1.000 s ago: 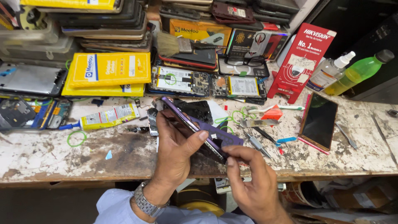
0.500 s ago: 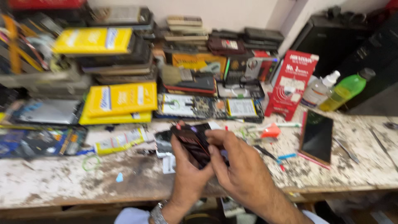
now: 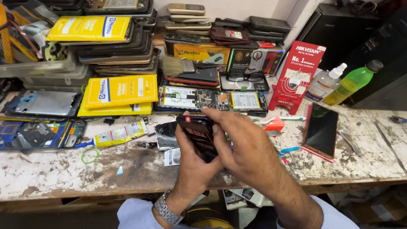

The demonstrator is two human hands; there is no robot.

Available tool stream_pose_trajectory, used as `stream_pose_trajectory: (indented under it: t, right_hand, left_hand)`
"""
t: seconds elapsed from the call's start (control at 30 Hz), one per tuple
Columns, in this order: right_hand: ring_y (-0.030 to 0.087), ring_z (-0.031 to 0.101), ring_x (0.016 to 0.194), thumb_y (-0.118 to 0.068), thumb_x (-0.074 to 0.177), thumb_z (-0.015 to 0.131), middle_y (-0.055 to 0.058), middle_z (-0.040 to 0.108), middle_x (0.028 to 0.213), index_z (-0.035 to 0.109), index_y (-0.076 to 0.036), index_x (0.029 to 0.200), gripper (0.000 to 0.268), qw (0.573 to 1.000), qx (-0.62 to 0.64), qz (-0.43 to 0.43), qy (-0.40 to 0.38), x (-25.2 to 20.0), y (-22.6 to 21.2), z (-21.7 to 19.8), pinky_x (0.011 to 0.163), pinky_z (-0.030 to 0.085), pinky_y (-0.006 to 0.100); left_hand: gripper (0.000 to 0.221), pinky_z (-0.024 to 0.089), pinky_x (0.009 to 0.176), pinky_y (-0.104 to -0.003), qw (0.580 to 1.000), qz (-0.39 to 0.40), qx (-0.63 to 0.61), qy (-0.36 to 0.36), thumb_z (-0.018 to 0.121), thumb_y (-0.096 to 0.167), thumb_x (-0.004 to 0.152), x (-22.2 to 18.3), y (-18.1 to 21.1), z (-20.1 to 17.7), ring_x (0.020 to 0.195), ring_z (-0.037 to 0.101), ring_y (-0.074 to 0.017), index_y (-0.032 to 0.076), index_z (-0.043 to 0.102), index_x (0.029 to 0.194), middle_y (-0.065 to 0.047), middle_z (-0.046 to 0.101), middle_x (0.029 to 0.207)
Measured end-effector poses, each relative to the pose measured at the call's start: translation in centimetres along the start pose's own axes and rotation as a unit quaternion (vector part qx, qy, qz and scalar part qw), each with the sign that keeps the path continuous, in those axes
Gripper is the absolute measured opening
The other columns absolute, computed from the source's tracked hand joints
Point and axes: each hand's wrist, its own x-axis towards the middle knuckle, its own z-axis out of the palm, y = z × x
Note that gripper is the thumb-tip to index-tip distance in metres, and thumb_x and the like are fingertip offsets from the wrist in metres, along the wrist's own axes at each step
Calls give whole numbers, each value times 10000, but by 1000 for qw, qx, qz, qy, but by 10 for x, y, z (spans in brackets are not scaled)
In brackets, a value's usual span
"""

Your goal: The person removes a protective film from a smartphone screen and then uses a metal prying tool to separate the back cover from the phone's chassis. The person works on a cluttered workbench filled with electronic components and tools.

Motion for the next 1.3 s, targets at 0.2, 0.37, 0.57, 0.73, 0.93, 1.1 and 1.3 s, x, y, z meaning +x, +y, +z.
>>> stream_pose_trajectory:
  t: [0.2,0.37,0.57,0.73,0.93,1.1,1.3]
  right_hand:
    - [278,759,1002,-67,984,608,144,742,1112,623,-46,1298,315,998,22,54,-23,6,-4,4,849,611,374]
    - [233,769,1060,-121,985,620,119,756,1150,604,-33,1343,369,984,149,76,-64,4,10,6,903,615,356]
    - [191,770,1054,-275,908,727,91,712,1206,654,-55,1305,459,945,232,191,-128,-31,26,0,887,630,345]
    - [191,752,1053,-324,823,789,87,649,1245,601,-79,1360,620,912,249,248,-210,-52,32,14,891,632,359]
    - [197,718,1114,-265,856,758,87,675,1291,611,-56,1355,561,903,279,252,-208,-55,31,23,938,617,375]
    - [192,742,1072,-206,867,713,82,667,1293,614,-49,1331,499,883,307,295,-196,-57,29,28,896,654,369]
    - [195,686,1198,-196,891,711,89,651,1345,629,-30,1310,458,892,310,276,-178,-60,24,29,954,622,369]
  left_hand:
    - [1073,512,1074,-364,998,-35,-45,-15,823,47,787,6,-1,-2,1300,558,-226,94,91,1569,-142,492,1407]
    - [965,469,1109,-362,982,-75,-174,-18,729,8,819,8,1,-8,1317,540,-227,105,146,1581,-120,506,1392]
    - [959,478,1080,-498,931,-102,-350,1,626,40,768,10,13,-24,1281,522,-302,164,188,1613,-138,445,1439]
    - [945,445,1143,-551,916,-81,-393,7,612,88,780,8,15,-27,1350,482,-324,150,185,1620,-161,400,1505]
    - [932,447,1133,-571,907,-83,-412,32,598,122,758,7,17,-22,1348,476,-342,140,208,1604,-171,394,1531]
    - [886,446,1129,-581,907,-85,-410,50,595,141,770,6,16,-23,1342,483,-347,127,232,1578,-180,408,1530]
    - [872,444,1134,-571,902,-67,-424,41,599,205,795,4,15,-22,1345,486,-345,123,231,1581,-189,407,1540]
